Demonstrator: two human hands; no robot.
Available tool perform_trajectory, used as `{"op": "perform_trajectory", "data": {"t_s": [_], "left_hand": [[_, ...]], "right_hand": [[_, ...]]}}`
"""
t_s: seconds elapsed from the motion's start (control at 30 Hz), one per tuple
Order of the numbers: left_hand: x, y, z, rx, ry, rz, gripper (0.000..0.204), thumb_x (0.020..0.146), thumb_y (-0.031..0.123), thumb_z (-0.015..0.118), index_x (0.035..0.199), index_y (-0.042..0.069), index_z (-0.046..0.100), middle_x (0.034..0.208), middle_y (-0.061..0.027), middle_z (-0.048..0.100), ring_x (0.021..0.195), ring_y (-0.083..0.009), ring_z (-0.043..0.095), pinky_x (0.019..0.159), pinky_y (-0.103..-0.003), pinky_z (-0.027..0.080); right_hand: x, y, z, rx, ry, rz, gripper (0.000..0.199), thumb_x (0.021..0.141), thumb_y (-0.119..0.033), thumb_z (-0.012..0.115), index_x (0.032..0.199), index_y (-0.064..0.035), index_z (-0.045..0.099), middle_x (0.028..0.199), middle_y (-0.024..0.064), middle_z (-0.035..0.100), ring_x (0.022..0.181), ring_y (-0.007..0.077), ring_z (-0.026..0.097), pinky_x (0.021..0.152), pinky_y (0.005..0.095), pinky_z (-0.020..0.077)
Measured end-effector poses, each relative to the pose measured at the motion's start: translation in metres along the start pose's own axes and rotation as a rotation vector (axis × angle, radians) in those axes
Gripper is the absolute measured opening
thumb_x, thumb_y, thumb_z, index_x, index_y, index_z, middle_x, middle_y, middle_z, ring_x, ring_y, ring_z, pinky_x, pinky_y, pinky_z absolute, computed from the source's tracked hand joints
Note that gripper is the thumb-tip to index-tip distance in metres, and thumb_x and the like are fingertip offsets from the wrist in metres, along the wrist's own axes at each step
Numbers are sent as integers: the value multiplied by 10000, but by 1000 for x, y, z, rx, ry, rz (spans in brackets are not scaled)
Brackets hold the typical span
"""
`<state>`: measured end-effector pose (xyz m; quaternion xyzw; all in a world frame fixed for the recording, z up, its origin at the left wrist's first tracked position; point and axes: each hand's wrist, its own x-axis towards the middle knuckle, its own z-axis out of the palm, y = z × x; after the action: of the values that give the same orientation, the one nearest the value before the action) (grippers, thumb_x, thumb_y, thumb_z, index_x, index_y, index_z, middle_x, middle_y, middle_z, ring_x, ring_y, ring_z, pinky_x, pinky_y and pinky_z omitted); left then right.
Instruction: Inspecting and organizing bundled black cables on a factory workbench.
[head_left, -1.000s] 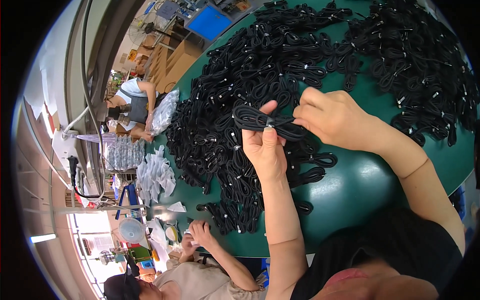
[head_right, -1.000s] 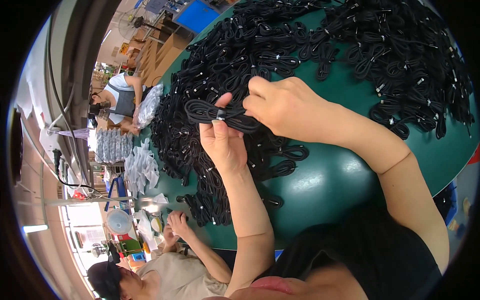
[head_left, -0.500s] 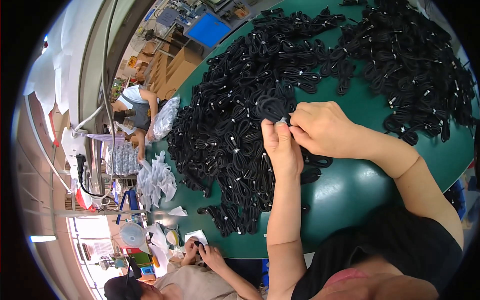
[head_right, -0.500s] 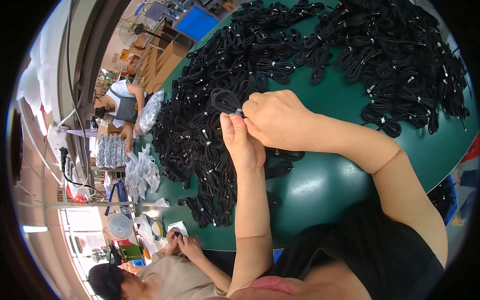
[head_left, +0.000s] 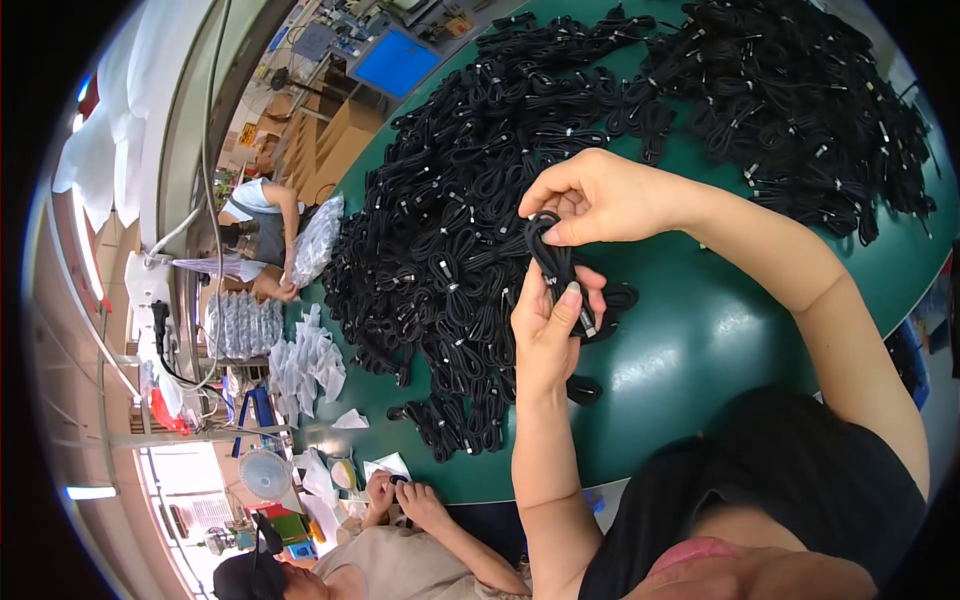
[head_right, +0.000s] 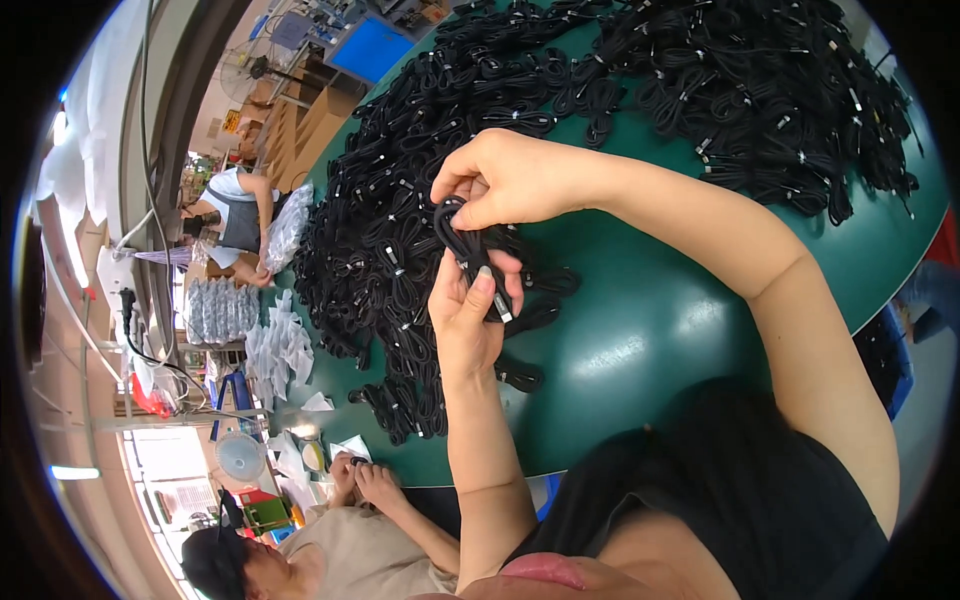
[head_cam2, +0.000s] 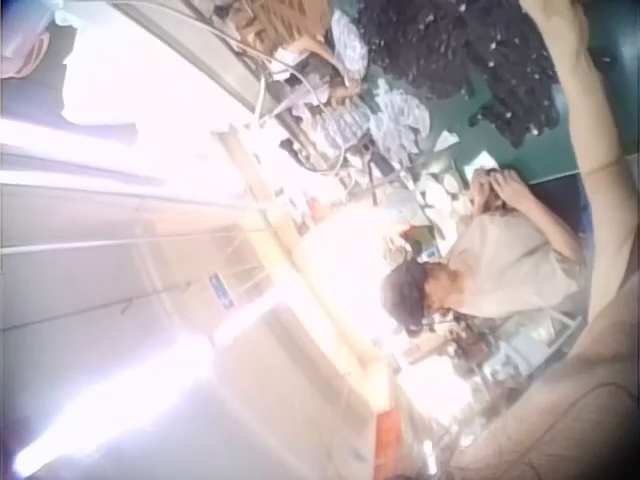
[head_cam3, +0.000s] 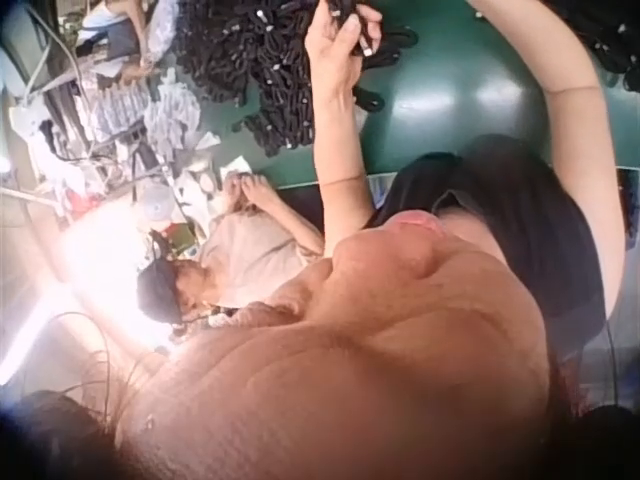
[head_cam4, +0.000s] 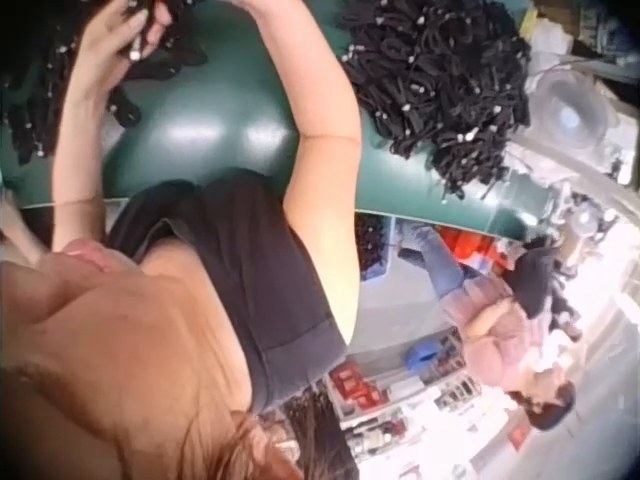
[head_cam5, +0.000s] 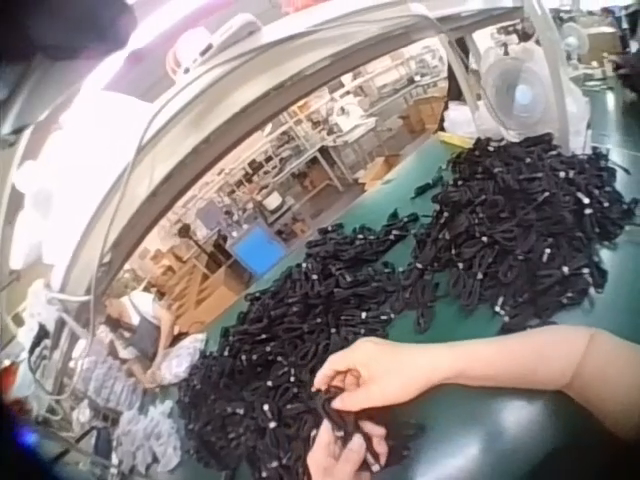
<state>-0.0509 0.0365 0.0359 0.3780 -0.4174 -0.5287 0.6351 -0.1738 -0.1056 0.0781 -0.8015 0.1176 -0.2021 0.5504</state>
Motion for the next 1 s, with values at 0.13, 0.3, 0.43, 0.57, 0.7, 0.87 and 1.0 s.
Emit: {"op": "perform_trajectory", "data": {"t_s": [0.13,0.3,0.43,0.57,0.7,0.87,1.0], "left_hand": [[-12,-4,-3,-21,-8,-72,556,869,199,568,1307,-15,299,973,-155,558,664,-147,546,541,-253,464],[-25,-19,5,-108,129,14,538,882,243,551,1289,-23,322,974,-158,553,617,-138,524,500,-235,426],[-27,-29,-2,-230,147,-88,400,920,237,458,1203,-40,405,797,-115,530,460,-99,407,389,-206,316],[-35,-38,-14,-672,23,-241,436,934,307,347,1178,-46,426,639,-65,425,378,-94,306,337,-223,277],[-32,-35,3,-702,10,-271,494,933,381,305,1135,-43,459,699,-116,492,391,-125,362,340,-233,298],[-36,-36,2,-299,299,-122,480,960,366,299,1036,-65,497,797,-165,555,409,-127,390,344,-221,291],[-34,-41,9,-374,288,-107,474,964,359,299,1005,-69,498,791,-156,554,411,-101,383,359,-208,288]], "right_hand": [[-5,14,13,201,128,-107,281,773,-132,684,952,33,545,754,50,585,629,85,542,566,230,461],[-16,14,17,349,218,119,247,779,-150,686,865,19,528,727,49,583,594,79,548,524,221,457],[-25,21,27,363,264,203,226,808,-149,652,931,13,552,716,35,576,591,84,549,518,223,455],[-32,23,23,214,179,-24,253,839,-152,618,1052,-24,570,736,25,563,647,80,539,577,210,451],[-35,38,23,219,120,-30,288,822,-224,641,1026,-26,596,765,18,556,662,89,518,589,224,440],[-42,27,15,438,5,168,286,816,-255,657,944,-10,583,750,6,545,617,82,496,553,217,426],[-39,43,25,642,21,180,278,823,-254,651,923,-8,569,784,23,565,647,76,521,568,216,435]]}}
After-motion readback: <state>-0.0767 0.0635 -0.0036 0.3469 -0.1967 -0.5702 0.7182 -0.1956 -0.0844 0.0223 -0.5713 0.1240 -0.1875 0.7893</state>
